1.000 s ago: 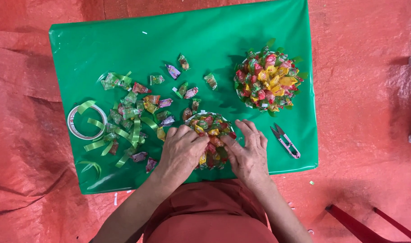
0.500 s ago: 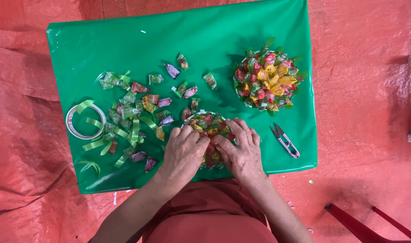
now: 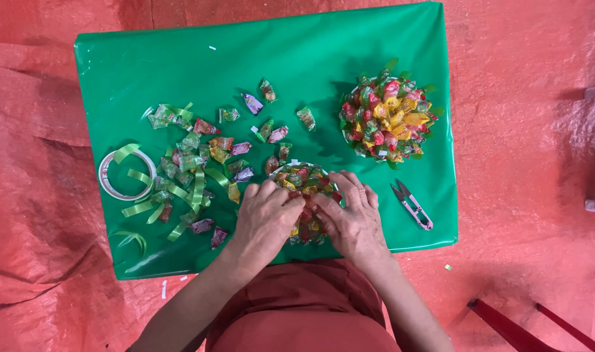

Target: Arranging individually wrapped candies onto a circular base to create a decorative display

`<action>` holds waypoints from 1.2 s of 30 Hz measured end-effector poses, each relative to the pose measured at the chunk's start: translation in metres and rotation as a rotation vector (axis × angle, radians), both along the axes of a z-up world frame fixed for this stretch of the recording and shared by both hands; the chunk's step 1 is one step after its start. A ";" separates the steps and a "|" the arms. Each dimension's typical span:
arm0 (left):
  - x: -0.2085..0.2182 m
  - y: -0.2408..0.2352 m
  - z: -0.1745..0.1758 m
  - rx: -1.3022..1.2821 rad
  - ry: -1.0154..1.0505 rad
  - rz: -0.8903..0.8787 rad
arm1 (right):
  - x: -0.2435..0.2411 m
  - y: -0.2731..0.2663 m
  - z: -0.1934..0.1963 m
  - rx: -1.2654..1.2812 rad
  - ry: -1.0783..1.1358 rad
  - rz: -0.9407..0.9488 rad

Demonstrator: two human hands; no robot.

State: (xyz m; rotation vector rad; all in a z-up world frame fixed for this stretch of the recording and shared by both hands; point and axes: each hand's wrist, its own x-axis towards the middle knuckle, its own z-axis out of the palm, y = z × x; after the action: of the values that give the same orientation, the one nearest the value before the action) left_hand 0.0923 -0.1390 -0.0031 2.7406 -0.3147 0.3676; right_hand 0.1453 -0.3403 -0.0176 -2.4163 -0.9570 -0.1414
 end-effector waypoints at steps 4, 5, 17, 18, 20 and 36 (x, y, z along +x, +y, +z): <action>-0.003 0.009 0.018 -0.065 0.090 0.015 | 0.000 -0.019 0.006 0.055 0.102 -0.012; -0.003 0.012 0.029 -0.104 0.099 0.037 | 0.002 -0.025 0.008 0.076 0.131 -0.029; -0.061 0.058 0.013 -0.426 0.175 0.256 | -0.037 -0.058 -0.012 0.402 0.702 -0.219; -0.066 0.058 0.012 -0.530 0.241 0.287 | -0.043 -0.059 -0.018 0.481 0.859 -0.267; -0.067 0.055 0.009 -0.614 0.413 0.365 | -0.050 -0.060 -0.030 0.564 0.920 -0.261; -0.056 0.052 0.015 -0.956 0.872 0.473 | -0.046 -0.051 -0.033 0.767 0.992 -0.251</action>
State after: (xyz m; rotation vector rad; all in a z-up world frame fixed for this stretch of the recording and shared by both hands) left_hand 0.0366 -0.0872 0.0122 1.7427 0.5947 -0.4703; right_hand 0.0989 -0.3914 -0.0504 -1.5386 -0.0841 0.4790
